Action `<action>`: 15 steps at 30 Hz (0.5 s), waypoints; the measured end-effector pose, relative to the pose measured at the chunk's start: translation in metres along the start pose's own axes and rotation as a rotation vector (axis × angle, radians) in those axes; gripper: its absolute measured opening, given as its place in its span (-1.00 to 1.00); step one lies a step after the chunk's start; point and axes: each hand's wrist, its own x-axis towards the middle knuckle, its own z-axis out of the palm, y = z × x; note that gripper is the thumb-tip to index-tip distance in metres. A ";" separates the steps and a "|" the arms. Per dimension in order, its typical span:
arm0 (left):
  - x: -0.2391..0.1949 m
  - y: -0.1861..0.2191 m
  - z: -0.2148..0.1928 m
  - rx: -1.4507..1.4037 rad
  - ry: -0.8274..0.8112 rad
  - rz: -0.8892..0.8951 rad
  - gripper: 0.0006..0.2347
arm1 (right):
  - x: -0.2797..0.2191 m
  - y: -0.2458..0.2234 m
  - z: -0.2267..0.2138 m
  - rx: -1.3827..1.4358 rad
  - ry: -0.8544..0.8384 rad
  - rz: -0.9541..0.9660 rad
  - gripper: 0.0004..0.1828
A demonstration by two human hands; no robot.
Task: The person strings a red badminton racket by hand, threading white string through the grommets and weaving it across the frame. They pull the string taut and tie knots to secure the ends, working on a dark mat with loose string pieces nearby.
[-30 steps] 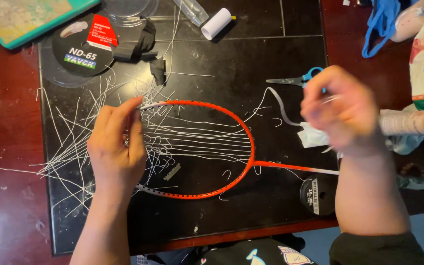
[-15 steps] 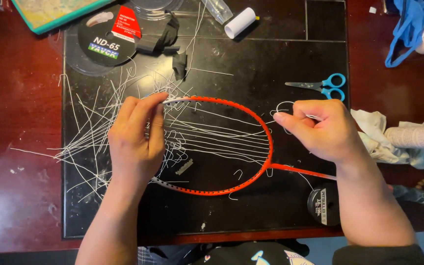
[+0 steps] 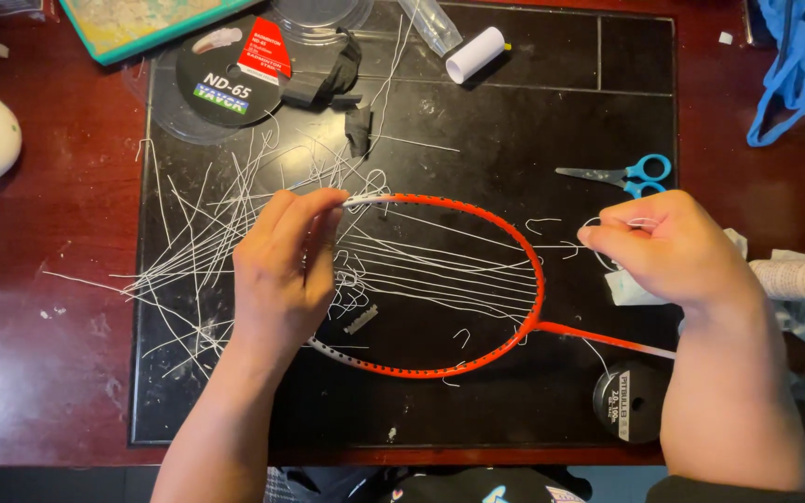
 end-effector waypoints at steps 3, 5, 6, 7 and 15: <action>-0.002 -0.002 0.001 -0.012 -0.021 0.003 -0.85 | 0.003 0.015 -0.009 0.012 0.045 -0.015 -0.47; -0.003 0.000 0.002 -0.014 -0.036 -0.034 -0.86 | 0.004 0.017 -0.009 0.032 0.064 0.011 -0.47; -0.002 0.001 0.002 -0.014 -0.052 -0.070 -0.87 | 0.005 0.018 -0.010 0.054 0.083 0.036 -0.47; -0.002 0.000 0.002 -0.013 -0.048 -0.067 -0.87 | 0.006 0.011 -0.005 0.053 0.084 0.031 -0.47; -0.002 -0.002 -0.004 -0.148 -0.066 -0.079 -0.91 | -0.012 -0.046 0.011 -0.261 0.197 -0.082 -0.76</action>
